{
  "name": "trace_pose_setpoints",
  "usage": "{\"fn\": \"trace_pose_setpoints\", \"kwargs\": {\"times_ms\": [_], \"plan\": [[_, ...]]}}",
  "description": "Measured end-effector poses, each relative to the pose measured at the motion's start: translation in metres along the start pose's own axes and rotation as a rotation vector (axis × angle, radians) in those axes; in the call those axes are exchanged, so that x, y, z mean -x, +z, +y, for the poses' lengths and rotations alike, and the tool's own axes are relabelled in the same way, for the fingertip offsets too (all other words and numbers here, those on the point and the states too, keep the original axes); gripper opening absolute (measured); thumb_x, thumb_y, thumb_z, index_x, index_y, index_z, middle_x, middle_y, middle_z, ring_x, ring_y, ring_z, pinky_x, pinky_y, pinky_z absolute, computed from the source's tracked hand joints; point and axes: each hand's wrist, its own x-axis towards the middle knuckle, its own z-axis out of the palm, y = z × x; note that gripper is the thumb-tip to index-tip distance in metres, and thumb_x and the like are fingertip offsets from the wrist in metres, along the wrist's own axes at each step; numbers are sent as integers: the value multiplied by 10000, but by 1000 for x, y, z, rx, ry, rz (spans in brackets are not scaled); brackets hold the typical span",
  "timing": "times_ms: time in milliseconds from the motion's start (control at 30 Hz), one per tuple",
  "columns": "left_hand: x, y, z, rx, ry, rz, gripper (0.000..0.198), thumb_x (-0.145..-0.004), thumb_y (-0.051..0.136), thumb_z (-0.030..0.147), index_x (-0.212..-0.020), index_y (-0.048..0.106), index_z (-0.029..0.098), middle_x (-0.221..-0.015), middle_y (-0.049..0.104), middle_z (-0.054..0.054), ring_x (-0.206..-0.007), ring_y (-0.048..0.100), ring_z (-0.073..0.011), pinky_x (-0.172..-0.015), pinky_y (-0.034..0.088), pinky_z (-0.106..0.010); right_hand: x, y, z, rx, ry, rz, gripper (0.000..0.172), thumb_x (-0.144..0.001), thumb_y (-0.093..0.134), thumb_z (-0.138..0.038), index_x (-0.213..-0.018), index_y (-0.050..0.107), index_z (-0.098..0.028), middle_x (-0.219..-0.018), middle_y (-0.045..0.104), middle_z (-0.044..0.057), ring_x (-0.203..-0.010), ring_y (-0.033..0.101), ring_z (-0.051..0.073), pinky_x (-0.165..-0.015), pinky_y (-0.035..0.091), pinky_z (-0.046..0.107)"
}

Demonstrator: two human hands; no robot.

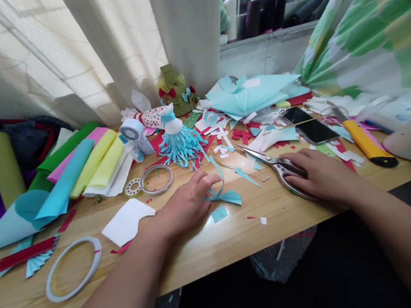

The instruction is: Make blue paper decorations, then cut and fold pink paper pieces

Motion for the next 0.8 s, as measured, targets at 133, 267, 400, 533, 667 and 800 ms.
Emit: {"fn": "trace_pose_setpoints", "kwargs": {"times_ms": [133,267,400,533,667,800], "plan": [[1,1,3,176,4,90,505,-770,531,72,-1186,352,294,-1020,476,-12,-739,571,-98,-683,483,-279,7,-18,-38,-170,-135,396,156,-794,559,-215,-905,660,-175,-893,628,104,-860,594,251,-761,499,393],[2,-3,20,447,-32,172,556,-761,583,74,-1174,309,326,-1199,412,-35,-715,596,-62,-641,518,-239,9,-30,-95,-380,-516,442,189,-777,599,-126,-935,642,-220,-908,640,59,-864,584,198,-772,502,362],[3,-7,37,653,-108,195,601,-728,650,95,-1149,306,352,-1324,363,-44,-673,596,-44,-611,542,-220,-1,-28,-124,-282,-535,474,230,-809,600,-150,-1023,634,-228,-1051,625,80,-1004,550,234,-926,421,483],[2,-10,45,778,-158,195,662,-702,660,58,-1136,284,387,-1395,312,-40,-635,603,-27,-600,548,-227,-10,-23,-124,-339,-497,449,149,-835,563,-138,-943,654,-187,-920,647,74,-848,576,193,-785,484,379],[2,-12,46,793,-156,255,699,-706,661,66,-1149,251,417,-1428,259,-44,-668,619,-42,-627,558,-248,-11,-21,-123,-508,-474,405,133,-832,571,-135,-931,660,-137,-826,662,88,-761,601,176,-668,499,306],[4,-12,44,684,-70,413,688,-697,703,121,-1175,287,389,-1361,349,-31,-892,590,-119,-864,519,-356,-15,-25,-122,-708,-369,322,132,-820,612,-170,-934,677,-153,-819,689,69,-757,631,155,-681,515,268]]}}
